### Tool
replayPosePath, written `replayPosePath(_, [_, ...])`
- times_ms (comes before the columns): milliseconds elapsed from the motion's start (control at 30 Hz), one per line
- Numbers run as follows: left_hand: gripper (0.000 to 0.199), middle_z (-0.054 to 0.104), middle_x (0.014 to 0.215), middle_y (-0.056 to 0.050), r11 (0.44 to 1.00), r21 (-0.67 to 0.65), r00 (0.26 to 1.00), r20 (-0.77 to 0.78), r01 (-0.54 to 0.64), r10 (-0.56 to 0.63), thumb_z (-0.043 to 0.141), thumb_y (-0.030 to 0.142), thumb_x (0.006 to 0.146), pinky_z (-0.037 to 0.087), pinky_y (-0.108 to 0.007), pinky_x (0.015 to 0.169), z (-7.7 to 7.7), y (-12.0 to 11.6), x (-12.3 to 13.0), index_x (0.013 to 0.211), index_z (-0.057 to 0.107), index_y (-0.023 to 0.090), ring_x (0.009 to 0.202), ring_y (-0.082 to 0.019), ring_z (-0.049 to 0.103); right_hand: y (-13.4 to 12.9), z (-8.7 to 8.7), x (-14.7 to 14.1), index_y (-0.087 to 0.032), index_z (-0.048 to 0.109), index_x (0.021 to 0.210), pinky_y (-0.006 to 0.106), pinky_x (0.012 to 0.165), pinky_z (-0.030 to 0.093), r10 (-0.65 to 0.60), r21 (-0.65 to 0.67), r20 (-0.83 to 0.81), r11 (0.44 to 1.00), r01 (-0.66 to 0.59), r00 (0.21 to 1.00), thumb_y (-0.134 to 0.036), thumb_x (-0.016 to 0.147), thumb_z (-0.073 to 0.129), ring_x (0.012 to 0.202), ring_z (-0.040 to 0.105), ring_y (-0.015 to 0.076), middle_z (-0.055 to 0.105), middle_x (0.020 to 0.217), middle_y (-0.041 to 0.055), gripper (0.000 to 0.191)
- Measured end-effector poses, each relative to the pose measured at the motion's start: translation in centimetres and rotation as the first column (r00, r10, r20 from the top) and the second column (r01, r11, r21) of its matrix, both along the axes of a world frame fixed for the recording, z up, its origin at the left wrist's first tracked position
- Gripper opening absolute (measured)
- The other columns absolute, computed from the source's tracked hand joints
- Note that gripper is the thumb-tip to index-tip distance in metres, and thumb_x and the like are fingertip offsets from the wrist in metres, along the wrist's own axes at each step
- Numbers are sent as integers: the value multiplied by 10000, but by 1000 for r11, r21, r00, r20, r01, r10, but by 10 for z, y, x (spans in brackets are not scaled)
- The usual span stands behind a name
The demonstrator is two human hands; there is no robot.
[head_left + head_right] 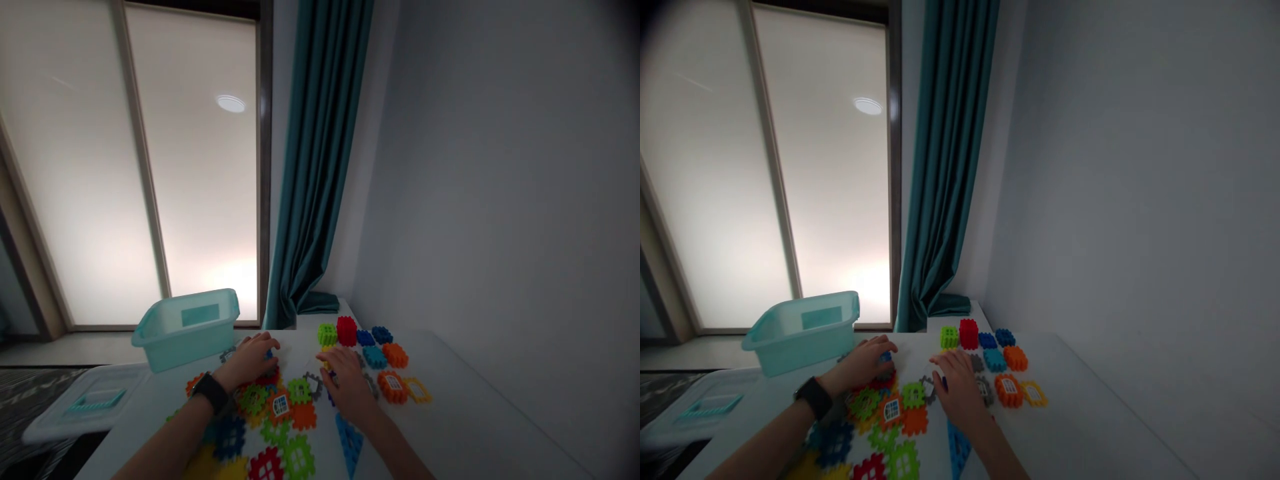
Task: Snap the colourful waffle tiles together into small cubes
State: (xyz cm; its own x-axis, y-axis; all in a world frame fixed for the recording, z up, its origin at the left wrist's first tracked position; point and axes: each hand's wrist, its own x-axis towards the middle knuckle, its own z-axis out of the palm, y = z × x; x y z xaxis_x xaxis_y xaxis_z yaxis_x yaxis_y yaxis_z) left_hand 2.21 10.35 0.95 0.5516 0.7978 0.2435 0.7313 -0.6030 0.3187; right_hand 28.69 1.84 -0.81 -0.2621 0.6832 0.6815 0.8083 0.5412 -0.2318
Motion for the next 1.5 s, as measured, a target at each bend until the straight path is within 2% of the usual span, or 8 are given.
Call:
replayPosePath(200, [242, 692, 1061, -67, 999, 16, 999, 4, -52, 52, 587, 269, 840, 473, -376, 904, -1, -18, -29, 1056, 696, 264, 1046, -297, 626, 13, 8, -24, -230, 666, 1049, 483, 983, 449, 117, -187, 103, 978, -97, 988, -150, 902, 543, 1038, 631, 265, 722, 1051, 65, 208])
replayPosePath(400, [206, 664, 1086, -64, 997, -3, 996, -35, -80, 80, 552, 282, 906, 473, -354, 891, 0, -44, -49, 1063, 679, 243, 1051, -267, 622, 29, 12, -62, -214, 670, 1083, 443, 1066, 343, 194, -421, 168, 901, -108, 966, -192, 915, 569, 1141, 582, 259, 694, 1143, 79, 197])
replayPosePath(633, [219, 640, 1143, -56, 985, 41, 986, 26, -166, 165, 531, 237, 928, 455, -385, 934, -13, -62, -61, 1102, 662, 261, 1104, -263, 606, 54, 4, -94, -210, 641, 1149, 401, 1004, 369, 220, -488, 198, 867, -98, 955, -209, 872, 601, 1147, 568, 272, 657, 1188, 95, 281])
replayPosePath(833, [220, 639, 1128, -41, 977, 105, 980, 93, -188, 179, 528, 203, 923, 457, -396, 940, -22, -64, -61, 1086, 660, 270, 1080, -251, 618, 66, -4, -100, -215, 657, 1076, 394, 970, 385, 208, -505, 219, 860, -72, 953, -309, 863, 632, 1115, 586, 280, 675, 1137, 86, 234])
replayPosePath(1000, [212, 643, 1117, -43, 975, 138, 980, 114, -177, 162, 526, 189, 921, 466, -401, 933, -23, -67, -60, 1058, 668, 266, 1066, -253, 622, 68, -7, -99, -216, 664, 1024, 388, 937, 409, 184, -492, 227, 869, -50, 956, -293, 848, 640, 1064, 617, 278, 702, 1064, 79, 194])
replayPosePath(1167, [233, 650, 1131, -50, 965, 186, 978, 124, -188, 166, 520, 172, 916, 472, -406, 931, -25, -70, -60, 1071, 669, 262, 1064, -254, 620, 64, -5, -99, -195, 638, 1106, 438, 989, 406, 153, -442, 219, 896, -42, 964, -278, 814, 650, 1085, 619, 298, 699, 1090, 107, 304])
replayPosePath(1367, [351, 643, 1200, -69, 955, 208, 970, 165, -212, 179, 611, 243, 884, 480, -431, 956, -28, -74, -60, 1235, 619, 270, 1100, -282, 601, 41, 2, -95, -185, 560, 1223, 550, 1177, 222, 166, -325, 185, 940, -99, 969, -176, 771, 622, 1309, 490, 311, 629, 1269, 138, 456])
replayPosePath(1500, [548, 631, 1229, -88, 960, 217, 973, 183, -177, 138, 756, 319, 791, 488, -454, 958, -24, -82, -53, 1306, 576, 261, 1101, -309, 593, 15, 8, -92, -198, 525, 1213, 587, 1207, 173, 259, -186, 185, 956, -225, 948, -136, 737, 598, 1348, 458, 295, 641, 1221, 109, 486])
